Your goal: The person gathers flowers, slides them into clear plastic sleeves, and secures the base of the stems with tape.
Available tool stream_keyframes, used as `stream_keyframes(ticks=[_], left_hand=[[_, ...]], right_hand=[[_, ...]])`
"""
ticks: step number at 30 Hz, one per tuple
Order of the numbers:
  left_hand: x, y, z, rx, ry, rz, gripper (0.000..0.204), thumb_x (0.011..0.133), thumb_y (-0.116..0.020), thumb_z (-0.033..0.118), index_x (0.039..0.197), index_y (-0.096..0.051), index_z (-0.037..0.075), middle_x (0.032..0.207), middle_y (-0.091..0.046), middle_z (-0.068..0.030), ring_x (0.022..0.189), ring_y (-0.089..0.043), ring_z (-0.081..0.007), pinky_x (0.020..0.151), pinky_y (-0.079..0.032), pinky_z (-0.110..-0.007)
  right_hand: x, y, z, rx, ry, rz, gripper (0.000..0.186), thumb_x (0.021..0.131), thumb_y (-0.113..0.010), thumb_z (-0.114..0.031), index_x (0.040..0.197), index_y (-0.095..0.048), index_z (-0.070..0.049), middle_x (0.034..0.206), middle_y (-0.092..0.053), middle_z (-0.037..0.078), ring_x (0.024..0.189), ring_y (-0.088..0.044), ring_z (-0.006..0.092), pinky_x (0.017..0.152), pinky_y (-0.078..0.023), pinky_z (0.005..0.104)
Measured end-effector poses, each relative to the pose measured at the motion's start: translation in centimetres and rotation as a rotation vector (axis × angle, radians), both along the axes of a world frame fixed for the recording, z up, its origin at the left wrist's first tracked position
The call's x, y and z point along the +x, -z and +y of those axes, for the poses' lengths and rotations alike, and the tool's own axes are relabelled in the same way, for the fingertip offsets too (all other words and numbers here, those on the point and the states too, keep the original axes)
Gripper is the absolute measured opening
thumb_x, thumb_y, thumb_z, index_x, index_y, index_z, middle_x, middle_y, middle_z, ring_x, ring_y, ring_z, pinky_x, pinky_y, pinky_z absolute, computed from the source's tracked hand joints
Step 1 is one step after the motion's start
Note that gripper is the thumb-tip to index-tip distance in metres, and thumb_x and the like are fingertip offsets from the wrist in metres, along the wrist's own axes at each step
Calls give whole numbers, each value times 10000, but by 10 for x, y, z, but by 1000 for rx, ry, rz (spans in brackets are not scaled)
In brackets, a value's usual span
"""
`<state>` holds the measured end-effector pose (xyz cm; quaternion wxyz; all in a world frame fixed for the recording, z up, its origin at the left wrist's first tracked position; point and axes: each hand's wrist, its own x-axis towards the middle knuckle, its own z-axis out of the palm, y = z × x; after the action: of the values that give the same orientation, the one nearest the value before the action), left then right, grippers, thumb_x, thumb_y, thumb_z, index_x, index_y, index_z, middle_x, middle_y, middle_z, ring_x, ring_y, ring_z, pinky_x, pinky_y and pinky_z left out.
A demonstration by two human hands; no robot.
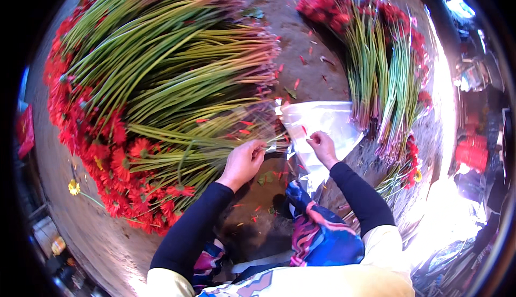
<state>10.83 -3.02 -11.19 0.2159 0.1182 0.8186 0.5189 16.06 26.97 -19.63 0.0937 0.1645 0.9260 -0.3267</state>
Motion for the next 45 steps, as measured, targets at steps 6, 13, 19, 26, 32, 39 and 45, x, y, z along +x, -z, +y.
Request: stream_keyframes(ticks=[6, 13, 19, 26, 32, 39, 45], left_hand=[[15, 10, 31, -65, 63, -47, 175, 827, -629, 117, 989, -630, 50, 798, -647, -119, 700, -635, -266, 644, -504, -340], [16, 16, 63, -64, 69, -128, 169, 840, -630, 109, 996, -626, 46, 812, -660, -122, 707, -647, -246, 647, -509, -321], [25, 21, 63, -125, 102, -70, 173, 853, -626, 98, 1011, -622, 28, 842, -663, -113, 738, -640, -196, 672, -506, -297], [27, 19, 13, -246, -113, -107, 147, 865, -623, 89, 1002, -632, 36, 782, -641, -53, 679, -583, -93, 622, -469, -227], [32, 15, -16, -21, -337, -138, 144, 904, -591, 67, 1040, -610, 25, 865, -648, -14, 771, -591, -62, 703, -469, -203], [-2, 2, -33, -68, -610, -93, 383, 858, -682, 164, 1187, -531, 39, 1031, -582, -44, 868, -550, -107, 751, -458, -244], [-46, -37, 2, -196, -386, 391, 676, 766, -759, 213, 1333, -434, 43, 1289, -509, -109, 1183, -473, -233, 952, -392, -345]], right_hand=[[9, 9, -21, -309, 232, 40, 360, 709, -778, -266, 915, -589, -39, 844, -549, 90, 798, -564, 244, 717, -467, 339], [40, 7, -23, -196, -87, 2, 374, 763, -725, -336, 1037, -592, -118, 918, -581, 78, 813, -624, 273, 707, -498, 376], [27, 16, -14, -121, -2, 15, 349, 773, -718, -295, 1025, -589, -90, 952, -568, 94, 835, -598, 295, 719, -487, 376], [-66, -21, -105, -177, 14, 262, 481, 759, -746, -329, 1088, -574, -23, 1060, -539, 139, 960, -564, 252, 796, -466, 387], [-93, 4, -87, -579, 165, 278, 210, 827, -684, -213, 887, -645, -15, 769, -652, 86, 705, -615, 214, 668, -481, 298], [-80, -64, -53, -1198, 429, 199, 166, 943, -581, -217, 988, -584, -57, 711, -568, -7, 551, -491, 40, 478, -389, 176], [-83, -114, -19, -1230, 186, 135, 194, 924, -612, -254, 956, -611, -63, 673, -527, -49, 535, -399, 7, 478, -315, 168]])
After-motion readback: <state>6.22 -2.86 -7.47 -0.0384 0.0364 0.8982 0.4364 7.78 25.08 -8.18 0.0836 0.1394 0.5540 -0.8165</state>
